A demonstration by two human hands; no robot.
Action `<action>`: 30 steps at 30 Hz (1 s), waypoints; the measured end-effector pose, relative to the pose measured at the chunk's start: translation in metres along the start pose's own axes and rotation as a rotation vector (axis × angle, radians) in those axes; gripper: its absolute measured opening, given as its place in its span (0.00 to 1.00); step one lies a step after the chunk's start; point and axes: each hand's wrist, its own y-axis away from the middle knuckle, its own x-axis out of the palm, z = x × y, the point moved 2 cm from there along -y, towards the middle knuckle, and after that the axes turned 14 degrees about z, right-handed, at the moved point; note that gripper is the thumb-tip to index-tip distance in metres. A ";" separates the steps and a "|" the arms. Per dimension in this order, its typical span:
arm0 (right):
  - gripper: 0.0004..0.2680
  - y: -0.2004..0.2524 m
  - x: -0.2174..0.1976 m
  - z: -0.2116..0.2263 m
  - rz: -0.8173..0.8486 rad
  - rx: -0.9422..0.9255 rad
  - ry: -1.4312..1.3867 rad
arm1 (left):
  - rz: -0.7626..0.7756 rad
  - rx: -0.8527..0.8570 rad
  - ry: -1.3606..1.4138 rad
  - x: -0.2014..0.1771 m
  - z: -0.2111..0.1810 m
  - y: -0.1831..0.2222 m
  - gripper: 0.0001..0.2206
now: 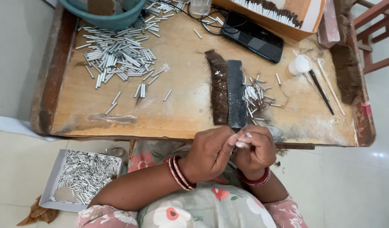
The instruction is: The recorder is inserting metal ferrules into bundles of bristles and securing them to create small brushes.
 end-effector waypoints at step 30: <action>0.10 0.006 0.023 0.001 -0.321 0.102 -0.646 | -0.134 -0.289 1.260 0.020 0.016 -0.005 0.06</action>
